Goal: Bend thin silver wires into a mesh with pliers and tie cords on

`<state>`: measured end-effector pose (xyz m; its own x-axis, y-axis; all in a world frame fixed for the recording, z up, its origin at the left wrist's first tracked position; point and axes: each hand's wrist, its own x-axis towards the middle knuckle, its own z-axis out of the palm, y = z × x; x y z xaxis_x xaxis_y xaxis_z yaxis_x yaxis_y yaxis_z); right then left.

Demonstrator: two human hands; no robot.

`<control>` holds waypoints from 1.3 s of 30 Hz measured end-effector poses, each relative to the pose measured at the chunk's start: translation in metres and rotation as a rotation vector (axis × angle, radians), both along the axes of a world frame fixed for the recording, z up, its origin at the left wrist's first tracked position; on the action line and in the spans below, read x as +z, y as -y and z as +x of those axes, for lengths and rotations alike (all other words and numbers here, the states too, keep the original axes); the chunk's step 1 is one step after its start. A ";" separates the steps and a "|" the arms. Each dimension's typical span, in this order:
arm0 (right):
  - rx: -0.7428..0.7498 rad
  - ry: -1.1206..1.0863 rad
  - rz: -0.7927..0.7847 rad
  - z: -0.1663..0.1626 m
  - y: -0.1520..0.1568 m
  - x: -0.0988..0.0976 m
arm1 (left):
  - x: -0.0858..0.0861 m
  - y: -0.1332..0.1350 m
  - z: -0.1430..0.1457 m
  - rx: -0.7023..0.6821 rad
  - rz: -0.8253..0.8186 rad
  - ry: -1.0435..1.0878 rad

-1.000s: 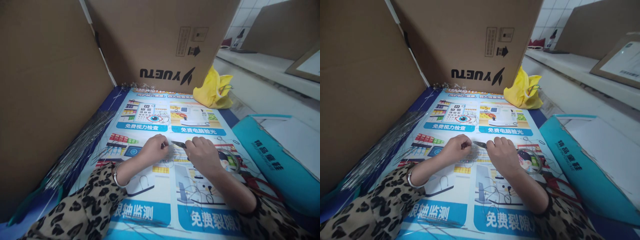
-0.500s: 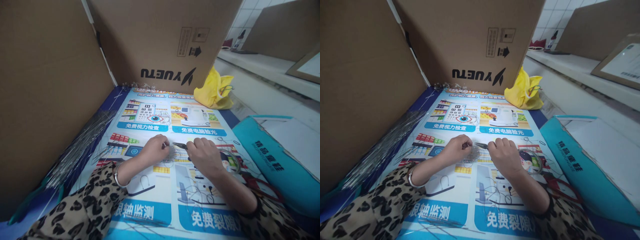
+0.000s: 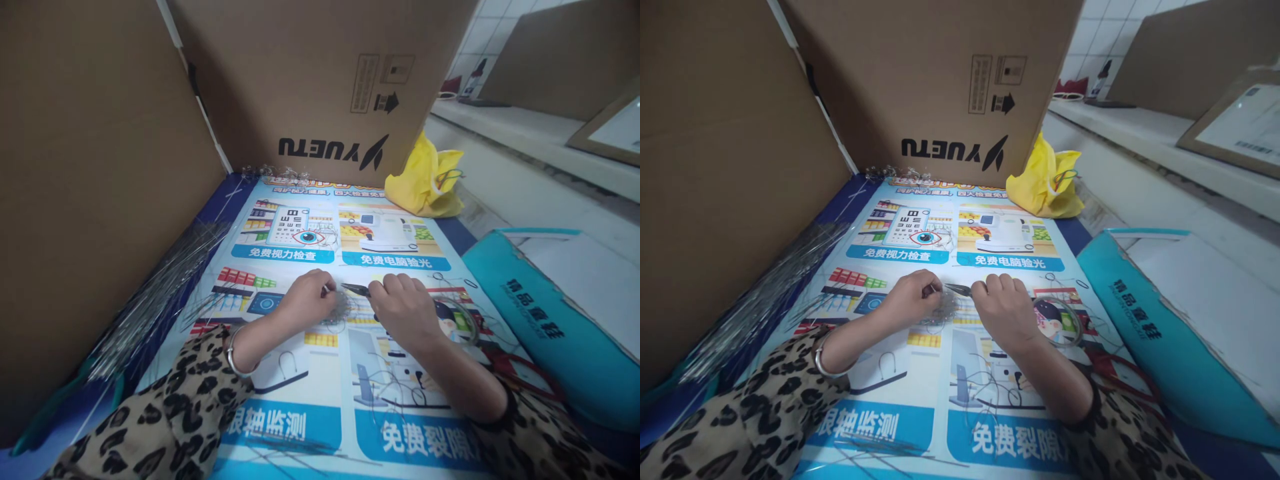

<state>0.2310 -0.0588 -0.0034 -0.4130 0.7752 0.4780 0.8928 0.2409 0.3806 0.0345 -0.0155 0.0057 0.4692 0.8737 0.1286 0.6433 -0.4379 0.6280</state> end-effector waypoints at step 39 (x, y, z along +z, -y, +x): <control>0.000 0.051 -0.052 0.002 0.002 0.003 | -0.002 -0.002 -0.002 -0.012 0.011 -0.076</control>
<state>0.2328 -0.0611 -0.0004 -0.4358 0.7986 0.4152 0.8724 0.2614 0.4129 0.0329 -0.0134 0.0037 0.4884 0.8667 0.1020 0.6839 -0.4527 0.5722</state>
